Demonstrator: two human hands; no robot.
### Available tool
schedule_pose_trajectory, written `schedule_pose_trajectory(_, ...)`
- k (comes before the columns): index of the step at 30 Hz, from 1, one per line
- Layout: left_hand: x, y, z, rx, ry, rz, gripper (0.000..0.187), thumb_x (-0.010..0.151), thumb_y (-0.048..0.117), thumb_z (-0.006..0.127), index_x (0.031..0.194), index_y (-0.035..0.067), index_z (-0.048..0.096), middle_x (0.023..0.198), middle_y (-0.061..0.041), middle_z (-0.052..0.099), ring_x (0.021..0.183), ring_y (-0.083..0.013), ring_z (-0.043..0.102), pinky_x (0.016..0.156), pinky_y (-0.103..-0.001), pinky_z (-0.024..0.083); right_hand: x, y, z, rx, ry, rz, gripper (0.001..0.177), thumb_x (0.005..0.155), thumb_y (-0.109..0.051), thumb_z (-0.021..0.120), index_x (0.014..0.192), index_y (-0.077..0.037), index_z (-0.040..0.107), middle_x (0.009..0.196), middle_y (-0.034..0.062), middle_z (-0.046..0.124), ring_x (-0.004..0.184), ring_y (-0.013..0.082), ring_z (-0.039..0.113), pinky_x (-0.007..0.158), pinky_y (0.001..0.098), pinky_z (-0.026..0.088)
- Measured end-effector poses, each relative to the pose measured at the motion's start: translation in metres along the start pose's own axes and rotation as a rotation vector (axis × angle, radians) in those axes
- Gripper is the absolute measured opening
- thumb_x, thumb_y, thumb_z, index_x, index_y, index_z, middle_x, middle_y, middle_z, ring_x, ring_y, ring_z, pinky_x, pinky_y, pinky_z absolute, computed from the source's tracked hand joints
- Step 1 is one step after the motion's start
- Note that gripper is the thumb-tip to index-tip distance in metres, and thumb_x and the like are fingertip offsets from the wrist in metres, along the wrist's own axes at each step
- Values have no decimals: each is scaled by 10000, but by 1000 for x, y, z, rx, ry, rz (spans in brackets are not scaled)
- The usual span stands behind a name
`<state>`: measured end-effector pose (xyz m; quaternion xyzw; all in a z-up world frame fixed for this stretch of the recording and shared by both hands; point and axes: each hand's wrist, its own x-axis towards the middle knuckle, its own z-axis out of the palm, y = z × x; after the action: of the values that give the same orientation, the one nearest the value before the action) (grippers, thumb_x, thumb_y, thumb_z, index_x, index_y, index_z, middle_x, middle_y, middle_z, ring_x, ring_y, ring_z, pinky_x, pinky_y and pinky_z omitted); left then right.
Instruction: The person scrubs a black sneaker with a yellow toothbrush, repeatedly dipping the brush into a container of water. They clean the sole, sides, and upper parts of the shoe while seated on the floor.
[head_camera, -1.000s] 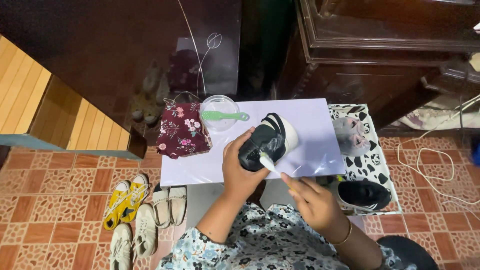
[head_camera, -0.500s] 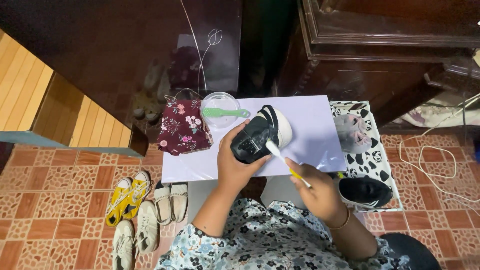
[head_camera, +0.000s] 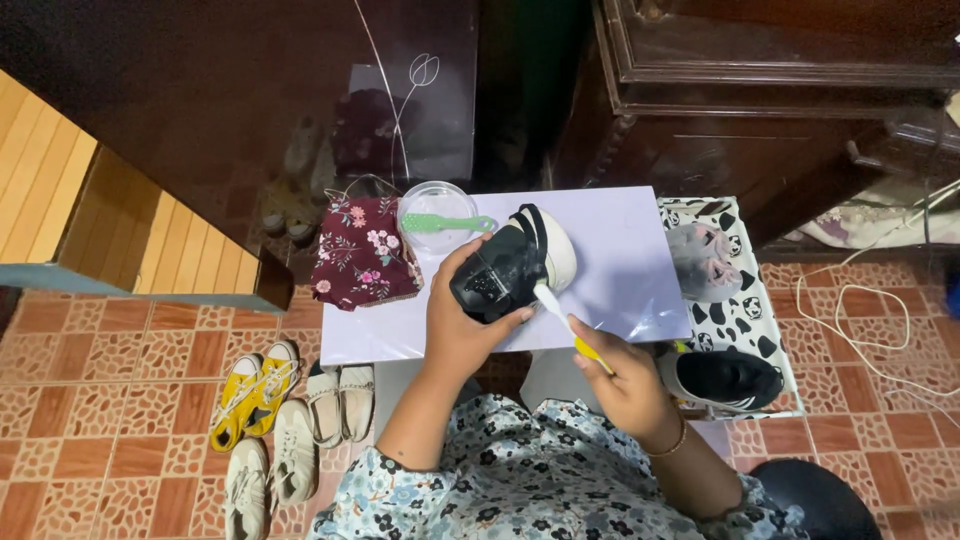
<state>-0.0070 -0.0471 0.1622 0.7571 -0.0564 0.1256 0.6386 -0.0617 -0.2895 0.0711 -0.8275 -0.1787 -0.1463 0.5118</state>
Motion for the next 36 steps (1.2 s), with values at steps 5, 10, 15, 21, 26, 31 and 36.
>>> schedule_pose_trajectory(5,0,-4,-1,9,-3,25,941,588,185,953,1390,51,480,1414,-148,597,1339,-397,479,1165,-583,324,12,-8,18,69,-30,-11,451,889,-29,690,1336,-94,706,1070,141,787,998,240,744,844,404,574)
schedule_pose_trajectory(10,0,-3,-2,71,-6,66,930,618,135,909,1396,11,416,1413,-196,574,1330,-415,480,1167,-590,311,28,-3,15,103,-52,-21,459,901,-22,677,1354,-97,689,1052,149,789,950,276,757,817,420,575)
schedule_pose_trajectory(15,-4,-10,8,165,-25,171,864,626,134,817,1396,14,443,1404,-167,591,1323,-376,520,1188,-515,299,56,-40,-1,-70,-15,-93,438,958,-50,628,1396,-52,608,1163,248,722,1066,400,696,873,512,552)
schedule_pose_trajectory(21,-1,-8,-2,135,-15,120,885,590,101,816,1386,-15,447,1367,-214,592,1274,-421,533,1153,-562,330,26,6,0,7,-42,4,458,906,-68,688,1361,-118,672,1029,179,779,935,260,745,791,451,578)
schedule_pose_trajectory(26,3,-3,2,115,0,114,898,583,98,819,1396,-5,451,1363,-212,588,1281,-423,529,1138,-575,346,16,3,12,70,-53,23,479,935,-61,635,1408,-140,632,786,102,746,670,137,658,636,376,560)
schedule_pose_trajectory(31,4,-17,-2,87,53,104,931,558,85,824,1404,2,445,1345,-215,586,1262,-412,541,1130,-556,380,18,11,5,90,-38,80,523,909,-57,663,1414,-187,623,731,102,737,607,119,612,570,350,563)
schedule_pose_trajectory(36,-1,-21,1,108,69,135,931,559,104,833,1401,-15,452,1334,-230,579,1233,-421,549,1106,-575,407,19,1,5,29,-89,13,481,899,-70,687,1374,-147,668,921,133,799,822,147,722,729,388,593)
